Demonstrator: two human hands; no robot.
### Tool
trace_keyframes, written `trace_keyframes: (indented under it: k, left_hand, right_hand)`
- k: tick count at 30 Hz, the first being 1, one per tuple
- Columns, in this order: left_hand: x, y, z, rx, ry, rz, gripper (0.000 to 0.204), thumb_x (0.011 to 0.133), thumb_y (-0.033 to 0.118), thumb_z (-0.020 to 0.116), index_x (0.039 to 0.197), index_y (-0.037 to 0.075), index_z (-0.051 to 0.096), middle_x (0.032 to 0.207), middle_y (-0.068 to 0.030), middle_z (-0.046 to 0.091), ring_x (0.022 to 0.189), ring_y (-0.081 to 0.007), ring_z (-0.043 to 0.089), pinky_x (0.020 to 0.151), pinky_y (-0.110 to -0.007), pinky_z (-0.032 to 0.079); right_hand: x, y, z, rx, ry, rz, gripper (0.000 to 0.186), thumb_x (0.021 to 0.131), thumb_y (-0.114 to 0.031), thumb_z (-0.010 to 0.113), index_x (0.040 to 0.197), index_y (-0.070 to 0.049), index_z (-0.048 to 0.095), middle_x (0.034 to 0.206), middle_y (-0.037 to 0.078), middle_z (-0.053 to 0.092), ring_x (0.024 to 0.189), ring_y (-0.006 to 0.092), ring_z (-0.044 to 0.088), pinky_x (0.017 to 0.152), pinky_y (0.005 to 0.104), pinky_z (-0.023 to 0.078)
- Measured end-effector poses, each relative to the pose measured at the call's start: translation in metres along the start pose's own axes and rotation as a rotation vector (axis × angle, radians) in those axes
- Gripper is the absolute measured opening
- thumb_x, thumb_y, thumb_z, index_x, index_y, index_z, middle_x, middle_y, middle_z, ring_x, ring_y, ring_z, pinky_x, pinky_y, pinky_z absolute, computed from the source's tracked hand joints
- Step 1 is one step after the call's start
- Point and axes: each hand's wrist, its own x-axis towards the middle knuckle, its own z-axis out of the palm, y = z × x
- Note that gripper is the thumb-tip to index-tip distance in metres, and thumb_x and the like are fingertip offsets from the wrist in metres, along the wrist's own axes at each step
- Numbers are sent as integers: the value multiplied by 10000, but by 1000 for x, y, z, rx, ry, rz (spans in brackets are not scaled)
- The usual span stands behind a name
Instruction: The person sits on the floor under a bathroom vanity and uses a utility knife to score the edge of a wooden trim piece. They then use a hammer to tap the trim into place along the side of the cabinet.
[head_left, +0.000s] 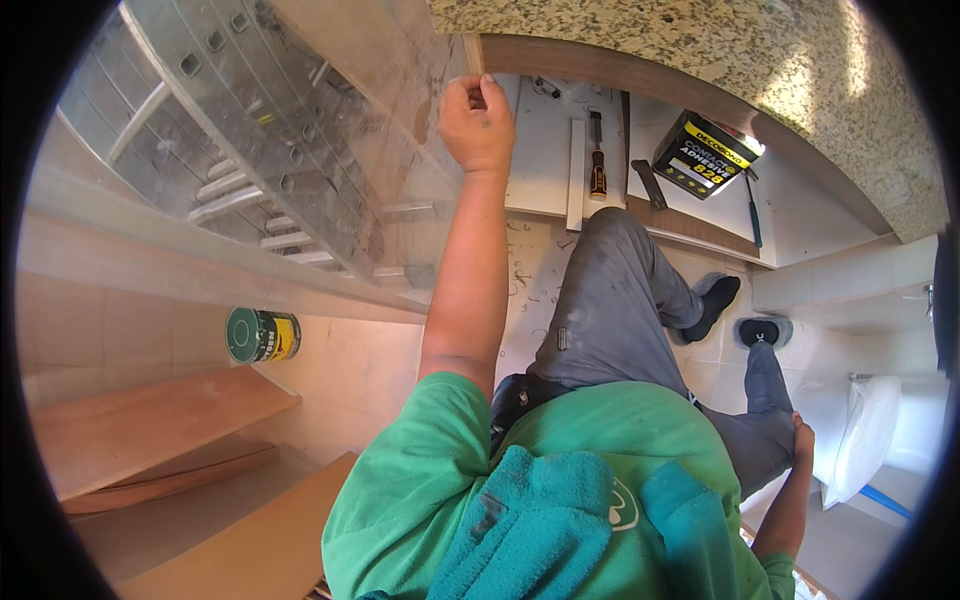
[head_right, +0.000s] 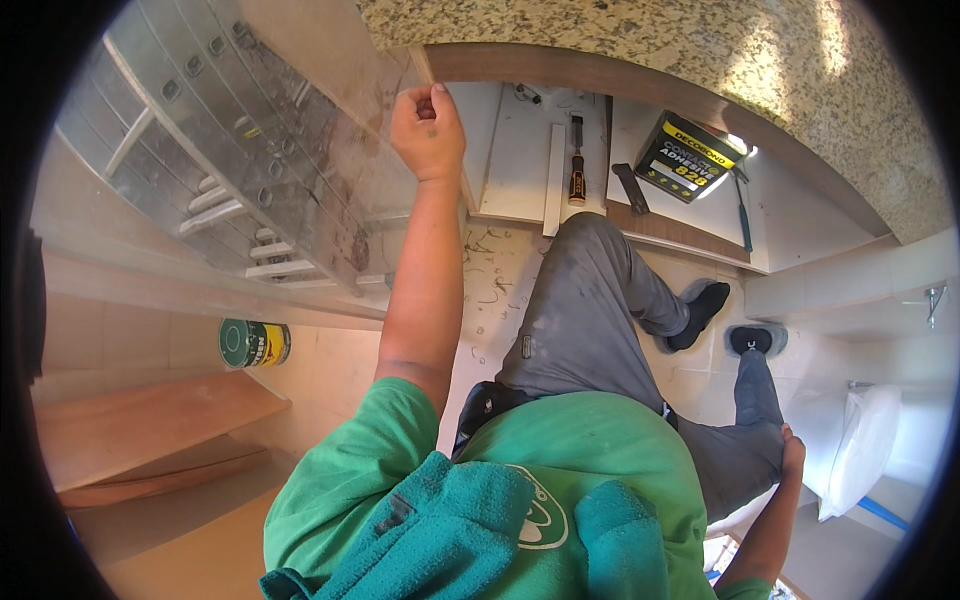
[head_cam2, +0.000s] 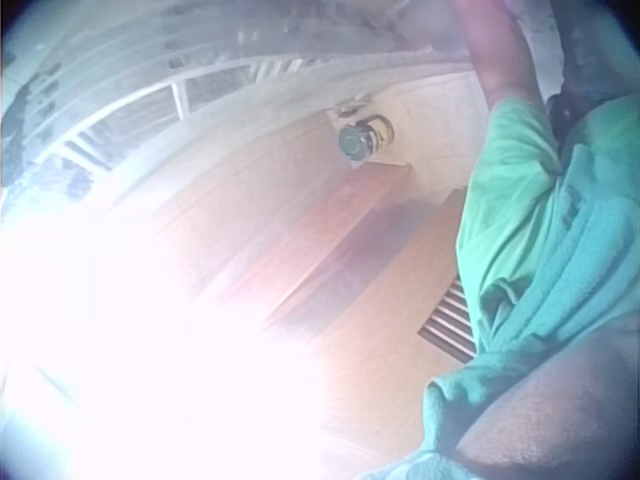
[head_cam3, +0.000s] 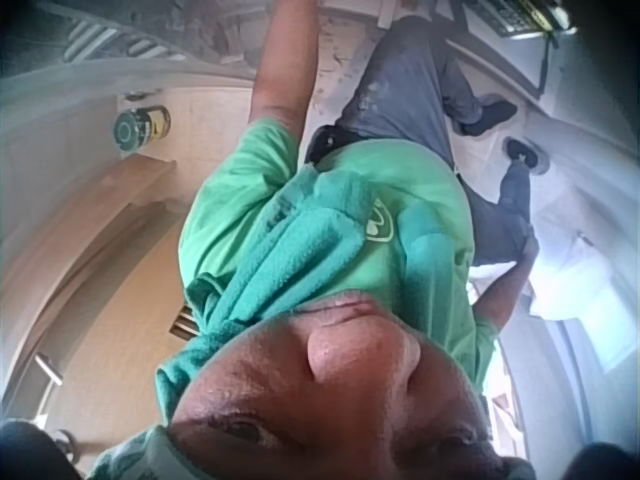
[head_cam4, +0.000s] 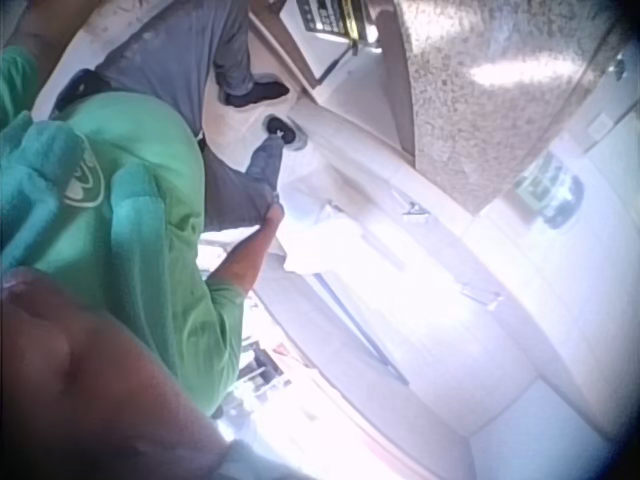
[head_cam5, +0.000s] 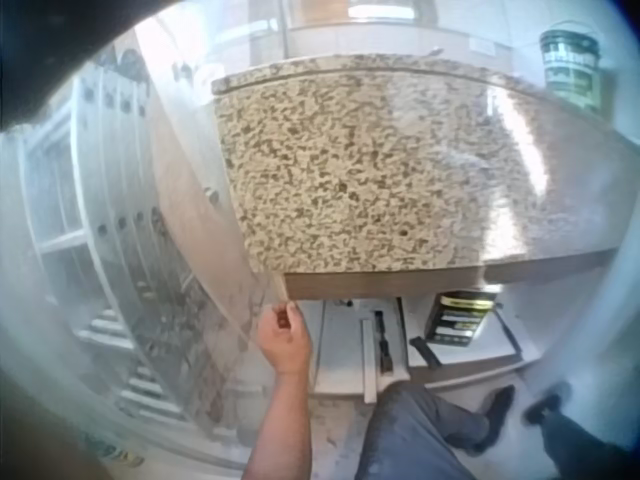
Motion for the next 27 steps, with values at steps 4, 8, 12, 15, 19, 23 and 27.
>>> trace_keyframes:
  k: [4,8,12,15,19,23,27]
  left_hand:
    - [-1,-3,2,-49,-1,-28,130,874,174,694,831,58,656,738,-75,649,657,-228,623,628,-366,504]
    - [2,-1,0,-49,1,-32,121,860,156,695,830,48,651,739,-71,647,646,-215,610,631,-349,504]
    - [5,4,0,-125,-29,-114,130,853,142,695,825,28,639,733,-53,629,646,-176,584,632,-323,496]
    - [8,-2,2,-182,-52,-163,134,869,135,687,843,16,630,746,-40,618,662,-148,567,634,-309,491]
    - [7,-7,2,-216,-66,-153,122,931,113,654,927,7,596,775,-22,602,664,-94,578,602,-248,502]
    - [5,-5,-3,-241,-74,-206,123,949,130,644,947,13,606,815,-34,628,695,-118,574,642,-282,504]
    - [3,-4,-1,-309,-109,-212,133,978,143,637,961,21,586,827,-30,617,698,-98,572,636,-256,518]
  right_hand:
    - [4,9,0,-39,7,-16,754,958,-633,530,1073,89,713,1111,320,694,1113,430,641,966,477,465]
    - [2,-3,0,-48,-14,-21,797,945,-672,520,1090,88,712,1123,303,701,1131,408,643,979,462,464]
    - [3,2,0,-106,2,-25,804,947,-680,510,1074,88,713,1106,304,702,1130,419,640,977,464,466]
    - [2,8,5,-133,26,-105,787,962,-662,501,1055,91,710,1076,318,699,1109,435,641,960,475,470]
    - [1,6,9,-46,47,-77,743,970,-625,520,1027,93,706,1062,336,688,1085,459,640,940,493,472]
    - [-1,7,13,20,61,-76,698,962,-588,568,1002,97,696,1051,337,683,1056,475,635,918,497,472]
    - [-1,26,19,68,106,-74,703,948,-588,590,988,107,687,999,322,686,1002,457,632,909,481,471]
